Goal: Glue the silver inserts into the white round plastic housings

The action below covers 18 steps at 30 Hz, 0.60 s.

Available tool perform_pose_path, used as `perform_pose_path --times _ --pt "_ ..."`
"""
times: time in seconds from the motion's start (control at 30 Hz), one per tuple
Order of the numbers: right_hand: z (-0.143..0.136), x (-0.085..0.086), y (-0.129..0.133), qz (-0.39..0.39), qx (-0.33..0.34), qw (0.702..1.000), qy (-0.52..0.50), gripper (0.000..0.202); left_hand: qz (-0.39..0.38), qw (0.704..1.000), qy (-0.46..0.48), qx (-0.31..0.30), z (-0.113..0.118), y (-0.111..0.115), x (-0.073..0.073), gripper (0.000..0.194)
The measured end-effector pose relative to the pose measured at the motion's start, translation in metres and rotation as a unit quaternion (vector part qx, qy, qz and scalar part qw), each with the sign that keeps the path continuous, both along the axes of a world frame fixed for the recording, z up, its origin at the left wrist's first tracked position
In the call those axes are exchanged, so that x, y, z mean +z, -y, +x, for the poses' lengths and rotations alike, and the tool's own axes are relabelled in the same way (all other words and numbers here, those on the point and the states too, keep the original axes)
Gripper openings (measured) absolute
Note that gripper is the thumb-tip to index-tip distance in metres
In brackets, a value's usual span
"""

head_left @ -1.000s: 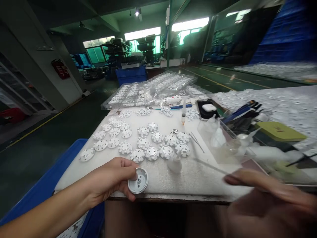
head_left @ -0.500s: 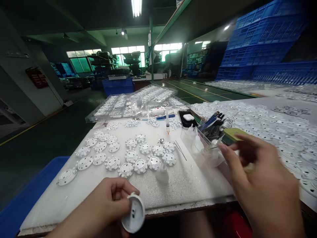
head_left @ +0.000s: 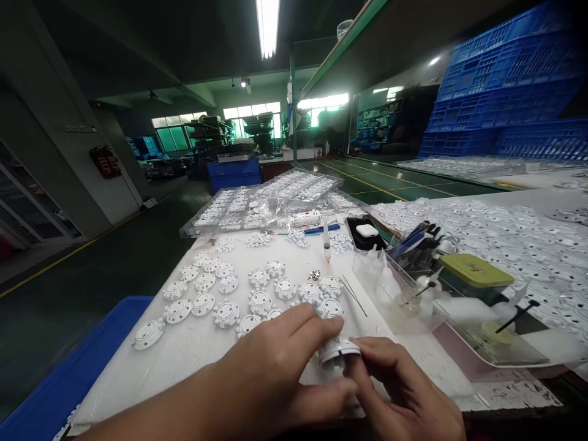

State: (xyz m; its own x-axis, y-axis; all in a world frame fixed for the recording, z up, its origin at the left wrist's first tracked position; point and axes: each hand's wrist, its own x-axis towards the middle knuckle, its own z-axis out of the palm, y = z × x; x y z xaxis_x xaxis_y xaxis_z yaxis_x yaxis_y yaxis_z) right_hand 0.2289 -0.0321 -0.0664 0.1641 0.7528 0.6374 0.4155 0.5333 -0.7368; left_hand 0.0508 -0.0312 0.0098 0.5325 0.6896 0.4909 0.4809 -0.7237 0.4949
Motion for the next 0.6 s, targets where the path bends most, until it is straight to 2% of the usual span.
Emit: perform_pose_path --times 0.07,0.1,0.17,0.23,0.33,0.4,0.5,0.6 --pt "-0.001 -0.009 -0.009 0.012 -0.043 0.998 -0.034 0.01 -0.084 0.996 -0.031 0.007 -0.013 -0.02 0.013 0.043" --pt "-0.002 -0.013 -0.013 0.018 -0.046 0.998 -0.047 0.009 -0.136 0.988 -0.031 0.063 -0.023 -0.034 0.02 0.039" --pt "-0.003 -0.018 -0.019 0.028 -0.032 0.996 -0.074 0.007 -0.185 0.963 -0.044 0.19 -0.048 -0.069 0.031 0.036" --pt "-0.003 -0.019 -0.024 0.031 -0.013 0.995 -0.092 0.006 -0.196 0.946 -0.055 0.252 -0.075 -0.108 0.034 0.035" --pt "-0.001 -0.015 -0.028 0.022 0.005 0.994 -0.103 0.008 -0.233 0.922 -0.103 0.291 -0.103 -0.157 0.022 0.028" --pt "0.0 -0.013 -0.03 0.015 0.018 0.993 -0.114 0.008 -0.252 0.908 -0.144 0.301 -0.108 -0.18 0.009 0.025" --pt "0.001 -0.014 -0.031 0.016 0.023 0.992 -0.126 0.008 -0.258 0.888 -0.188 0.331 -0.101 -0.2 -0.006 0.027" --pt "0.001 -0.018 -0.031 0.025 0.022 0.991 -0.13 0.006 -0.268 0.868 -0.209 0.363 -0.093 -0.207 -0.012 0.03"
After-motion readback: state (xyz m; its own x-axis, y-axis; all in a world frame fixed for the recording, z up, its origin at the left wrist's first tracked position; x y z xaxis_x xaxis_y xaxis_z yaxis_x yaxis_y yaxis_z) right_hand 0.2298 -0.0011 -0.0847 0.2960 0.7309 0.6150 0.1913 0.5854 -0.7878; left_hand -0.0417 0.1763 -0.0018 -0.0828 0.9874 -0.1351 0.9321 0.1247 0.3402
